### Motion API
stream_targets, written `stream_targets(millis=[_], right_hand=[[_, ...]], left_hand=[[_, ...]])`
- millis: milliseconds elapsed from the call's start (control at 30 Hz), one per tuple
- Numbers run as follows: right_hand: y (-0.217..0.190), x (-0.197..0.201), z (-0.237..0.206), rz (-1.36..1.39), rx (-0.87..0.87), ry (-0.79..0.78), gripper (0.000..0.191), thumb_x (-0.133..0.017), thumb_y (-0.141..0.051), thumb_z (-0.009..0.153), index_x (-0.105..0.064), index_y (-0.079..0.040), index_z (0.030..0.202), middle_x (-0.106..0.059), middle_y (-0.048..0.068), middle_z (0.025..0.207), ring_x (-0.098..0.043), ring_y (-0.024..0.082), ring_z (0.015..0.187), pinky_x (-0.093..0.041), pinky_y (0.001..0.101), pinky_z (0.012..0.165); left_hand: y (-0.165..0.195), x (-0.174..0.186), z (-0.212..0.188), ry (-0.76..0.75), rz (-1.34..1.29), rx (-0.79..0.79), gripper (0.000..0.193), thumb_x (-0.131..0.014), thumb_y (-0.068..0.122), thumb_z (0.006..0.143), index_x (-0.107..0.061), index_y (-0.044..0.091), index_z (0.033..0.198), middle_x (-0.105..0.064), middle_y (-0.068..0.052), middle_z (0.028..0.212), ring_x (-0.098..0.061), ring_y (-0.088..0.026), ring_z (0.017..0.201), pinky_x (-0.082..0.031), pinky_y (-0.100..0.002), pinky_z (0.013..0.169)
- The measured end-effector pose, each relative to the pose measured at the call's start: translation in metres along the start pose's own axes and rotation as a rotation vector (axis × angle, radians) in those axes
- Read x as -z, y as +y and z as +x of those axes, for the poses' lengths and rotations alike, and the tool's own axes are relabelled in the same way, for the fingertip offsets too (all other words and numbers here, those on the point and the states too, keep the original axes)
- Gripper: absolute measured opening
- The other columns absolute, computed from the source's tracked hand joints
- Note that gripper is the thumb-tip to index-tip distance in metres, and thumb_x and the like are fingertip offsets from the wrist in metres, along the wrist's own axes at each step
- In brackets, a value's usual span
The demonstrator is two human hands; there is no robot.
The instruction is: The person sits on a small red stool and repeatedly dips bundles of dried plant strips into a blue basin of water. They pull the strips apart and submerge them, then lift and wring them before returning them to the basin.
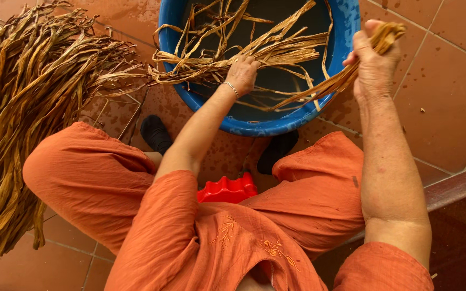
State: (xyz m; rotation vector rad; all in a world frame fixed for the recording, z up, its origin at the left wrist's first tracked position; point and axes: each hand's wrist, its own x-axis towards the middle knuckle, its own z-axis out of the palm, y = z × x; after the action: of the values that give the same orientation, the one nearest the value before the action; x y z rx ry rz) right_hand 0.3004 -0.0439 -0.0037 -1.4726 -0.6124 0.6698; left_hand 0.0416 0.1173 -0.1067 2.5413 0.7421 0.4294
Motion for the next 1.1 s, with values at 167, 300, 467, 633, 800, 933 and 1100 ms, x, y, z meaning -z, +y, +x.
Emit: stream_targets(millis=[167, 300, 467, 633, 800, 933, 1100], right_hand=[[-0.001, -0.007, 0.002, -0.042, -0.210, 0.054, 0.015, -0.078, -0.014, 0.107, -0.068, -0.004, 0.110, -0.060, 0.002, 0.074, -0.059, 0.011, 0.059, -0.055, 0.0271, 0.053], [-0.014, 0.001, 0.002, -0.072, -0.067, 0.101, 0.022, -0.070, -0.025, 0.112, -0.069, -0.003, 0.105, -0.069, 0.006, 0.080, -0.069, 0.015, 0.067, -0.060, 0.0304, 0.057], [-0.024, 0.005, -0.009, -0.071, -0.080, 0.039, 0.029, -0.061, -0.036, 0.113, -0.068, -0.008, 0.107, -0.076, 0.005, 0.081, -0.080, 0.013, 0.075, -0.065, 0.0252, 0.061], [-0.029, -0.009, -0.011, -0.002, -0.065, 0.031, 0.020, -0.069, -0.027, 0.112, -0.067, -0.008, 0.108, -0.063, 0.004, 0.078, -0.063, 0.013, 0.058, -0.055, 0.0279, 0.051], [-0.039, -0.025, -0.022, -0.092, -0.089, 0.023, 0.022, -0.078, -0.006, 0.091, -0.066, -0.010, 0.109, -0.062, -0.002, 0.071, -0.055, 0.007, 0.048, -0.046, 0.0229, 0.041], [-0.036, -0.030, -0.028, -0.086, -0.227, 0.021, 0.013, -0.077, -0.011, 0.094, -0.068, -0.003, 0.097, -0.060, 0.000, 0.067, -0.054, 0.008, 0.047, -0.043, 0.0237, 0.040], [-0.020, -0.024, -0.029, -0.027, -0.201, -0.035, 0.016, -0.072, -0.019, 0.095, -0.072, -0.004, 0.093, -0.073, 0.004, 0.080, -0.060, 0.007, 0.054, -0.049, 0.0232, 0.045]], left_hand=[[0.012, -0.021, -0.013, -0.204, 0.200, 0.127, 0.026, -0.066, 0.008, 0.085, -0.073, 0.010, 0.110, -0.066, -0.013, 0.116, -0.055, -0.033, 0.119, -0.042, -0.051, 0.099], [0.012, -0.027, -0.037, -0.741, 0.332, 0.023, 0.031, -0.067, 0.018, 0.082, -0.071, 0.007, 0.111, -0.065, -0.015, 0.125, -0.054, -0.033, 0.120, -0.040, -0.058, 0.100], [-0.011, -0.024, -0.017, -0.603, 0.131, 0.187, 0.020, -0.062, 0.012, 0.086, -0.079, 0.005, 0.095, -0.072, -0.022, 0.103, -0.068, -0.039, 0.093, -0.057, -0.048, 0.083], [-0.015, -0.025, 0.033, 0.136, 0.061, 0.113, 0.032, -0.064, 0.012, 0.078, -0.065, 0.007, 0.109, -0.072, -0.021, 0.101, -0.069, -0.041, 0.093, -0.054, -0.050, 0.077], [0.002, -0.024, 0.057, -0.226, 0.028, 0.570, 0.033, -0.061, 0.034, 0.096, -0.060, 0.012, 0.122, -0.072, -0.019, 0.109, -0.068, -0.040, 0.105, -0.049, -0.053, 0.089], [0.016, -0.020, 0.053, -0.270, 0.044, 0.536, 0.022, -0.062, 0.033, 0.088, -0.074, 0.017, 0.098, -0.073, -0.016, 0.105, -0.069, -0.037, 0.102, -0.049, -0.051, 0.091], [0.028, -0.001, 0.044, 0.130, -0.103, 0.276, 0.015, -0.063, 0.018, 0.093, -0.072, 0.007, 0.094, -0.071, -0.019, 0.092, -0.068, -0.036, 0.085, -0.053, -0.045, 0.077]])
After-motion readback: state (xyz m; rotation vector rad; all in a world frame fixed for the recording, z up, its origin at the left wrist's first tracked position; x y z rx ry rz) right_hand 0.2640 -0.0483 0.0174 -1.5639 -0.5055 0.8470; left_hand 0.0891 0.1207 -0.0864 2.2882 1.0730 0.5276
